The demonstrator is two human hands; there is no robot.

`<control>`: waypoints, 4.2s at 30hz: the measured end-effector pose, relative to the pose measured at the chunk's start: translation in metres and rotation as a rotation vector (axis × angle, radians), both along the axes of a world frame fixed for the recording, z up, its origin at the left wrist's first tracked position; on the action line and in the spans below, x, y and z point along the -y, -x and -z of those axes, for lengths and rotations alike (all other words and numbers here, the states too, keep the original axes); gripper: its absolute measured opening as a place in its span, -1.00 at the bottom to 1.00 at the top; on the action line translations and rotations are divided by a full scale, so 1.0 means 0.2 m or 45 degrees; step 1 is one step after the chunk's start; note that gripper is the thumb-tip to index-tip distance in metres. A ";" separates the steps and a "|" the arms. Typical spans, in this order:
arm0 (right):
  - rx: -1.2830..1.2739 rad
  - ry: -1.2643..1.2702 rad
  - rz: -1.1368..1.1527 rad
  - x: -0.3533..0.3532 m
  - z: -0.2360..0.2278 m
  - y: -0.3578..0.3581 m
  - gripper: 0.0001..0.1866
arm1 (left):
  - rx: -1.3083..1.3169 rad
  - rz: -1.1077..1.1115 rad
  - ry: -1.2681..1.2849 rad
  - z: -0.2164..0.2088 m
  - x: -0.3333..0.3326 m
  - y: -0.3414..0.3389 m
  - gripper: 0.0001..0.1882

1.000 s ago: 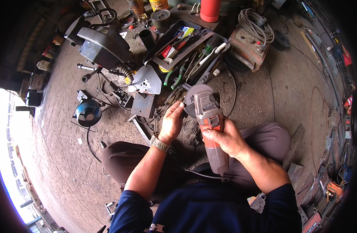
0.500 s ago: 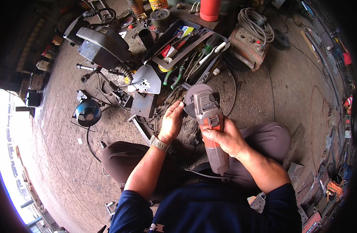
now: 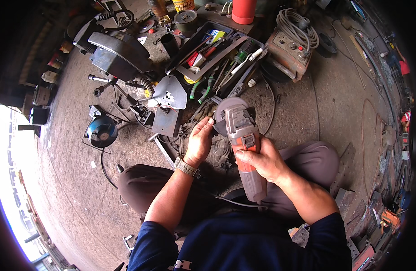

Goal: The person sits on the workshop floor and uses a wrench to loosen and tighten the nut on an angle grinder. They then pick up a drill and a small metal piece, placing them on the floor.

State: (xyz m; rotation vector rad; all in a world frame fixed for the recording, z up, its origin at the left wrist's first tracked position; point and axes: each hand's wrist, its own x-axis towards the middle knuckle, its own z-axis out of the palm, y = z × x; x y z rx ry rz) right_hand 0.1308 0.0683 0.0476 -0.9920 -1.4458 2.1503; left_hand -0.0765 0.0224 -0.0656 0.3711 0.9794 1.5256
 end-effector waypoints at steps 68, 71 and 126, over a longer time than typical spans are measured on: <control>-0.007 0.017 0.012 0.00 -0.02 0.01 -0.67 | -0.175 -0.020 0.004 -0.10 0.00 0.01 -0.82; -0.030 0.053 0.021 0.00 -0.02 0.01 -0.66 | -0.141 -0.025 -0.025 -0.10 0.00 0.01 -0.83; -0.071 0.095 0.015 0.00 -0.04 0.02 -0.60 | -0.116 0.006 -0.008 -0.10 0.00 0.04 -0.83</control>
